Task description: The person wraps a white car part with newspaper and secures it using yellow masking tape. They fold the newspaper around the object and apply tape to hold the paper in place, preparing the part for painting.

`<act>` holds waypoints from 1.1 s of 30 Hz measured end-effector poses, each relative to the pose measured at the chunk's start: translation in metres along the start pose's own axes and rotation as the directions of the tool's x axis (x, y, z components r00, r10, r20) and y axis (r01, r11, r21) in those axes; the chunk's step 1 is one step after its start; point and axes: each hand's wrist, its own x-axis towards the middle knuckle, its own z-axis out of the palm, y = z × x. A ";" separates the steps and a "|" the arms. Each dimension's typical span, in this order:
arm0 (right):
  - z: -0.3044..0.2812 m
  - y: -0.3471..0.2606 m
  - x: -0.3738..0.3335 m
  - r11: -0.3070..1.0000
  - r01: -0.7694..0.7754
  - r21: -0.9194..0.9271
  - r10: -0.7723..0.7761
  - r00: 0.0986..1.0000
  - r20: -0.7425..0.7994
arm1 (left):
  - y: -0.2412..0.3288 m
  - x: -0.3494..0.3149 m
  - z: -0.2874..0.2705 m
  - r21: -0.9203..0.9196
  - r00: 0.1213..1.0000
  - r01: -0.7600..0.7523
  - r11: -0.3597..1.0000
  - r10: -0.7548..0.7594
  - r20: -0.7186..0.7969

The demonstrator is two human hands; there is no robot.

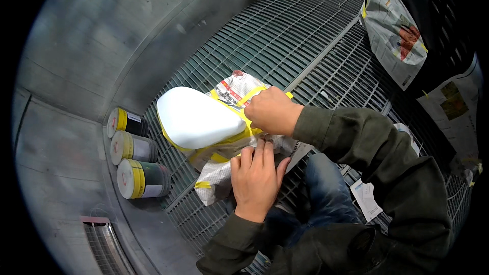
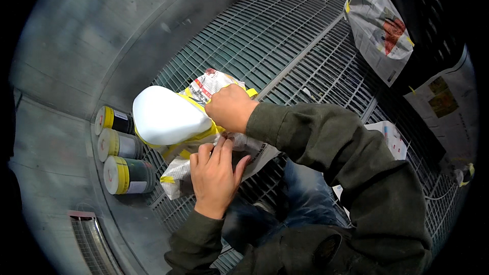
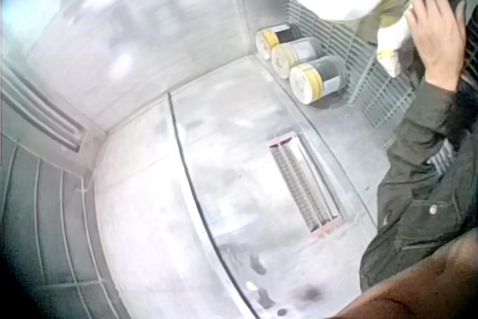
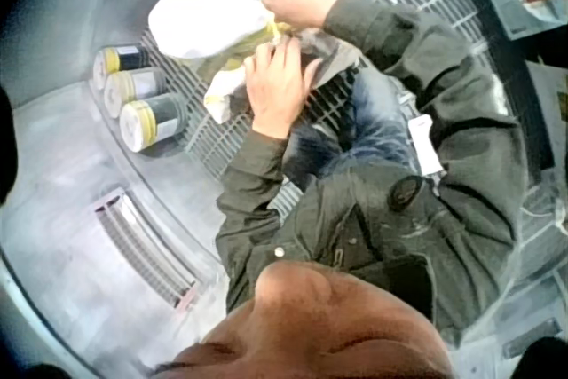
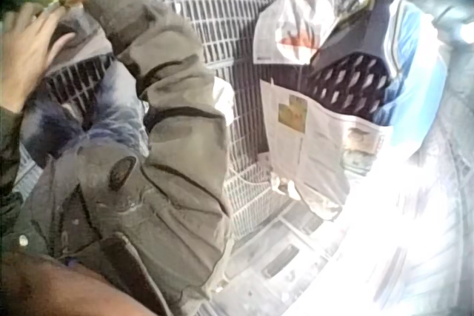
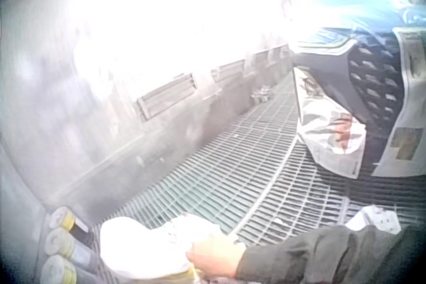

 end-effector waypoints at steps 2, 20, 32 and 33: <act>-0.003 0.006 -0.004 0.999 -0.024 -0.033 0.023 1.000 -0.007 | 0.002 0.005 0.003 0.005 1.000 -0.004 1.000 0.004 -0.016; 0.005 0.009 -0.004 0.999 -0.043 0.015 0.044 0.995 -0.094 | -0.008 0.013 0.007 0.052 1.000 -0.020 0.998 0.019 0.025; 0.006 0.011 -0.006 0.998 -0.033 0.053 0.039 0.991 -0.130 | -0.008 0.022 0.006 0.042 0.958 0.097 0.994 -0.105 0.266; 0.007 0.011 -0.006 0.998 -0.027 0.052 0.034 0.992 -0.124 | -0.009 0.023 0.008 0.048 0.970 0.060 0.997 -0.070 0.231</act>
